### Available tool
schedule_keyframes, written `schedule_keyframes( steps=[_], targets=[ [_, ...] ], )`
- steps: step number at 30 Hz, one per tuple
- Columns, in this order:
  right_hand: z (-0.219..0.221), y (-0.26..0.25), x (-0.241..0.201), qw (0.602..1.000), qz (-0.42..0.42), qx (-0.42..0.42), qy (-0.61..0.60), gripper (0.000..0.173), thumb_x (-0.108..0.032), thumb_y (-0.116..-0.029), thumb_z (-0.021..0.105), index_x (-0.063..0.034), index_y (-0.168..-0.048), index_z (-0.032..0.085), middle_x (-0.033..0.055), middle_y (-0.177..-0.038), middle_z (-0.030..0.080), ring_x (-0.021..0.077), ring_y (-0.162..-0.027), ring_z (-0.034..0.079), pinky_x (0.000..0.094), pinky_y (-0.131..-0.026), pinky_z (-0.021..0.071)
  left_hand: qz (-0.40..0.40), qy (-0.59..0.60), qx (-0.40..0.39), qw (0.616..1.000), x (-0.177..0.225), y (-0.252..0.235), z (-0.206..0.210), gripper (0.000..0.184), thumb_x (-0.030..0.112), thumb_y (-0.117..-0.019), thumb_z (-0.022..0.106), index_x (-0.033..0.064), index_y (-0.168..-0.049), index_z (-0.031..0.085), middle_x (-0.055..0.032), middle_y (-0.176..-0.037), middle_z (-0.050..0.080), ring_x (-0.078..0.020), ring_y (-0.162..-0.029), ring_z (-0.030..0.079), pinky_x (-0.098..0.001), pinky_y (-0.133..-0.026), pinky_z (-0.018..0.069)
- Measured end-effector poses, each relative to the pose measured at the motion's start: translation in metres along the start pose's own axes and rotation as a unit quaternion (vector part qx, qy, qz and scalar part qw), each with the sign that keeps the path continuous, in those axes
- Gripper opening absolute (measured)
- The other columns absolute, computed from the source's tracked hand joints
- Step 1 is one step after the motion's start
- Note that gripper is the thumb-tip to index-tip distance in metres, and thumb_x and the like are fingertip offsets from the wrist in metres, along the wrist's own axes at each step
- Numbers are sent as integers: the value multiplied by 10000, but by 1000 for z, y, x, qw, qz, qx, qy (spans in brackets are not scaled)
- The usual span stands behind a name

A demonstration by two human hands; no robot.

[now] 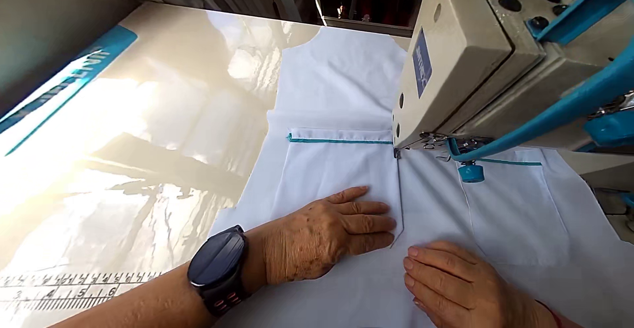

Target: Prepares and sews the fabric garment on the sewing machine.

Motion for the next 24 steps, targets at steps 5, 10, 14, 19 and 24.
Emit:
schedule_keyframes(
  steps=[5, 10, 14, 19, 24],
  targets=[
    [3, 6, 11, 999, 30, -31, -9, 262, -238, -1070, 504, -156, -1208, 711, 12, -1309, 702, 225, -1387, 523, 500, -1216, 293, -2, 9, -5, 1000, -7, 0, -2, 439, 20, -1030, 374, 168, -1312, 676, 3, -1393, 653, -204, -1395, 527, -511, -1203, 341],
    [2, -2, 30, 999, 28, -38, 0, 297, -243, -1086, 457, -145, -1245, 688, 29, -1336, 689, 241, -1380, 539, 535, -1203, 324, -9, -5, -4, 1000, -25, -5, -6, 444, 8, -980, 417, 160, -1287, 700, 3, -1369, 670, -195, -1381, 542, -488, -1192, 374],
    [0, -13, 53, 999, 19, -44, 10, 331, -249, -1094, 419, -145, -1246, 694, 30, -1331, 694, 221, -1361, 559, 490, -1190, 355, 1, -21, -3, 1000, -44, -13, -13, 450, -9, -939, 450, 157, -1256, 723, -6, -1353, 679, -197, -1375, 547, -460, -1199, 370],
    [0, -25, 82, 999, -2, -35, 11, 342, -234, -1085, 436, -126, -1215, 733, 39, -1296, 716, 194, -1339, 580, 448, -1204, 352, 12, -34, 16, 999, -69, -24, -24, 421, -4, -902, 472, 127, -1185, 754, -28, -1279, 717, -200, -1306, 607, -456, -1161, 411],
    [0, -30, 106, 1000, -23, -10, 12, 327, -239, -1050, 478, -136, -1143, 774, 51, -1190, 754, 190, -1277, 617, 390, -1139, 393, 9, -46, 31, 998, -86, -30, -32, 400, 23, -903, 479, 124, -1159, 769, -31, -1249, 731, -189, -1271, 634, -454, -1147, 424]
  ],
)
Point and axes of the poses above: each hand's wrist, its own y-axis away from the middle knuckle, its own z-axis out of the palm, x = y × z, the point moved 10 cm from there along -y, towards the middle knuckle
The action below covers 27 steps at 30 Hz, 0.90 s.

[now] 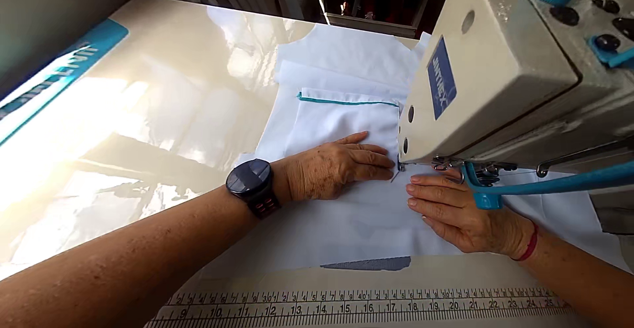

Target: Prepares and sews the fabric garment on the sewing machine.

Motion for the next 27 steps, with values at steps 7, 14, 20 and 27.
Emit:
schedule_keyframes(
  steps=[7, 14, 20, 27],
  targets=[
    [-1, -2, 2, 1000, -9, 0, 11, 332, -248, -1051, 482, -138, -1125, 787, 45, -1197, 756, 174, -1275, 622, 363, -1123, 417, -7, 11, 0, 1000, -3, 0, 2, 406, 10, -911, 471, 116, -1169, 766, -45, -1262, 727, -210, -1278, 633, -479, -1145, 425],
    [-2, 0, -2, 997, 23, -1, 68, 336, -243, -1054, 473, -143, -1151, 778, 45, -1235, 744, 198, -1280, 620, 408, -1106, 432, -9, 3, 2, 1000, -4, 1, 4, 409, 6, -896, 479, 115, -1171, 762, -49, -1275, 721, -222, -1286, 627, -493, -1144, 426],
    [-20, 44, 6, 927, 292, -10, 235, 553, -468, -1069, 345, -128, -1321, 702, 100, -1378, 668, 368, -1279, 614, 744, -1082, 281, 45, -21, -52, 997, -1, 1, 4, 468, 24, -885, 469, 104, -1275, 717, -47, -1348, 685, -237, -1348, 578, -500, -1148, 410],
    [-30, 16, 77, 953, 253, -137, 99, 192, -71, -860, 686, 103, -923, 740, 248, -832, 730, 377, -776, 737, 492, -695, 566, -254, -128, 47, 958, 36, 8, 27, 498, 56, -858, 483, 135, -1293, 714, -22, -1391, 661, -250, -1345, 586, -649, -1079, 421]
  ],
)
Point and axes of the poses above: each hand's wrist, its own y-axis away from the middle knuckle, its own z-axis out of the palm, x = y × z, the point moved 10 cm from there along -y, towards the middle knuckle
